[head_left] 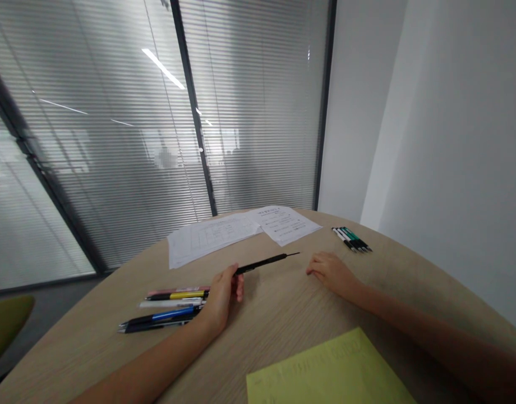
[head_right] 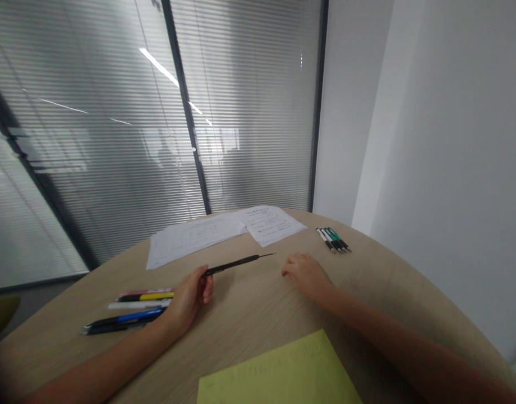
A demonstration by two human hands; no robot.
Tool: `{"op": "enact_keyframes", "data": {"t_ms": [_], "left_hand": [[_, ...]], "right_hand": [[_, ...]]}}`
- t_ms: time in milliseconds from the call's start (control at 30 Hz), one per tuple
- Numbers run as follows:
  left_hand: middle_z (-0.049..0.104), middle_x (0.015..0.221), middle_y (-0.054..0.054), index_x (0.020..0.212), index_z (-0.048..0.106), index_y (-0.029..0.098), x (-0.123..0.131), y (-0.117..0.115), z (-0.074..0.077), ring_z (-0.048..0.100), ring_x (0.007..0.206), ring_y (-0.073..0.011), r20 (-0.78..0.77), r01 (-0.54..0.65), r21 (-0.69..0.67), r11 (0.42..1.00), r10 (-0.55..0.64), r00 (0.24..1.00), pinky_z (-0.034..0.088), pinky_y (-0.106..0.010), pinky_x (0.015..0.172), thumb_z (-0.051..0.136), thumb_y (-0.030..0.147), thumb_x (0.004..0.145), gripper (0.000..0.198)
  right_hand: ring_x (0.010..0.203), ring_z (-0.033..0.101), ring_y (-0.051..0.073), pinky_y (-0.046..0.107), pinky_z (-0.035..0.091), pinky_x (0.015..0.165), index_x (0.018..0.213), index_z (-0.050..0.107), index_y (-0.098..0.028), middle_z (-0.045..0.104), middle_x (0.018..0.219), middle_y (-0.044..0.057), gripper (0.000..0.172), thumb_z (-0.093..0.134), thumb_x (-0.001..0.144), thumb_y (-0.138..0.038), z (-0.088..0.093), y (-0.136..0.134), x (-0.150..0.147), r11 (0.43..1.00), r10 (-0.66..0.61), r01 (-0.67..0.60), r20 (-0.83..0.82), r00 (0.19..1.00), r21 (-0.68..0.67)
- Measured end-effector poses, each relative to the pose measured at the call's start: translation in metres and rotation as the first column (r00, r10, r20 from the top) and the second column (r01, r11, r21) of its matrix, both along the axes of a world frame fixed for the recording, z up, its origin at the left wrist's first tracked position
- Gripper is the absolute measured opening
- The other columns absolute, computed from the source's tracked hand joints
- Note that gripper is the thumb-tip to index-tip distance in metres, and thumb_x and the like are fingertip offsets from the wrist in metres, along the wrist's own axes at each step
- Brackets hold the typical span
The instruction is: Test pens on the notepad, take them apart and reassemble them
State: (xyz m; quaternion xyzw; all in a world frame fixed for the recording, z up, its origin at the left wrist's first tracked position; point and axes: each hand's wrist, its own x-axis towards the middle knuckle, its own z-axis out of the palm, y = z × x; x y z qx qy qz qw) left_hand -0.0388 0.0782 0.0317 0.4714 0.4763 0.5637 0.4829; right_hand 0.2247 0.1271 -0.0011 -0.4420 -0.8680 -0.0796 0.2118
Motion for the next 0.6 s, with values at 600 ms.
{"op": "enact_keyframes", "data": {"t_ms": [600], "left_hand": [[0.038,0.030,0.006,0.047,0.047,0.018,-0.0009,-0.0003,-0.0008,0.033,0.031,-0.0084,-0.014,-0.002,-0.007,1.000,0.002,1.000,0.027,-0.021,0.038,0.046,0.043,0.068,0.033]], "right_hand": [[0.081,0.054,0.019,0.032,0.036,0.075,0.080,0.062,-0.018,0.063,0.080,0.004,0.010,0.057,0.071,-0.021,0.0094,-0.0084,-0.0043,0.998,-0.031,0.035,-0.064,0.997,0.053]]}}
